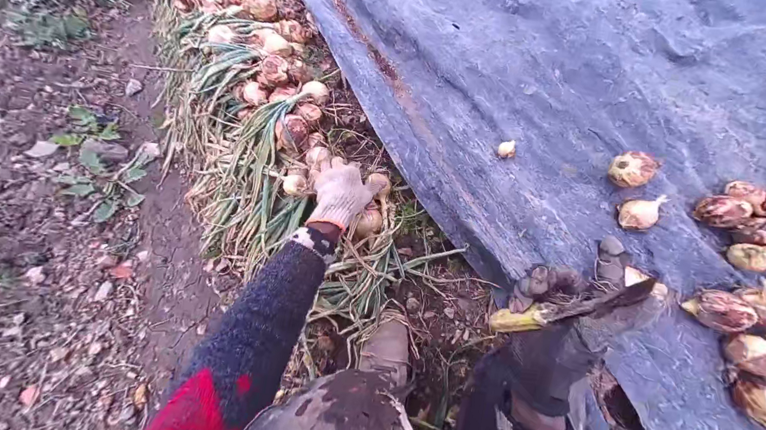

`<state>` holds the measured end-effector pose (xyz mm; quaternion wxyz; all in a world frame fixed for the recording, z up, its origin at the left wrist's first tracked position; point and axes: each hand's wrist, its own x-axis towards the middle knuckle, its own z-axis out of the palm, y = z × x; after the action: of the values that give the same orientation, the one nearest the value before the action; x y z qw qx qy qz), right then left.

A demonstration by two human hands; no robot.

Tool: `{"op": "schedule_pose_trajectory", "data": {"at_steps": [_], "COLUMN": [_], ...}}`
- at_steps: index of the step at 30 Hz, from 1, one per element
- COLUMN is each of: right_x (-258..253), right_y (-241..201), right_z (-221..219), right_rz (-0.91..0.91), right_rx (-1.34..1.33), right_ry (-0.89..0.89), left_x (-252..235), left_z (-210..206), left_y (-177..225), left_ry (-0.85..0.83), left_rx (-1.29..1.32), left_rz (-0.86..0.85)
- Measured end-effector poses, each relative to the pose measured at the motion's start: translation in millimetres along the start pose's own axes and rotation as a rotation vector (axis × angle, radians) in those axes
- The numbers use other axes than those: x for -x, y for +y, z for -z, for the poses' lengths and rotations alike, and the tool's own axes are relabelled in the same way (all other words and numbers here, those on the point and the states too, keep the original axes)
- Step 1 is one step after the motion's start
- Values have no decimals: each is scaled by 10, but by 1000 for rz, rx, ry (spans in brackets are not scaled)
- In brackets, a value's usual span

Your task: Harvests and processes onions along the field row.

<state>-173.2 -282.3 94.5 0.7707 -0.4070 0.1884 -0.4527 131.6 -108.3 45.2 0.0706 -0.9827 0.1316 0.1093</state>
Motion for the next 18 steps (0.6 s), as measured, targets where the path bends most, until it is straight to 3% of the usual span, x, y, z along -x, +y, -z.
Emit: {"op": "schedule_pose_trajectory", "data": {"at_steps": [2,5,9,11,15,18], "right_x": [116,189,226,234,305,426], "right_y": [368,760,912,904,848,793], "right_z": [-50,73,133,114,10,-2], "right_rz": [-299,-611,-578,-555,-483,-430], "right_rx": [331,792,914,947,928,734], "right_ry": [68,-51,-197,-254,-353,-474], "left_x": [-88,-137,105,372,993,1322], "left_z": [-263,-503,-570,-482,-129,-12], "left_y": [130,279,259,209,95,-58], "left_ry": [-112,-59,199,271,-113,-385], "left_rx": [26,50,124,331,918,827], "left_rz": [46,70,-146,-300,-529,-721]}}
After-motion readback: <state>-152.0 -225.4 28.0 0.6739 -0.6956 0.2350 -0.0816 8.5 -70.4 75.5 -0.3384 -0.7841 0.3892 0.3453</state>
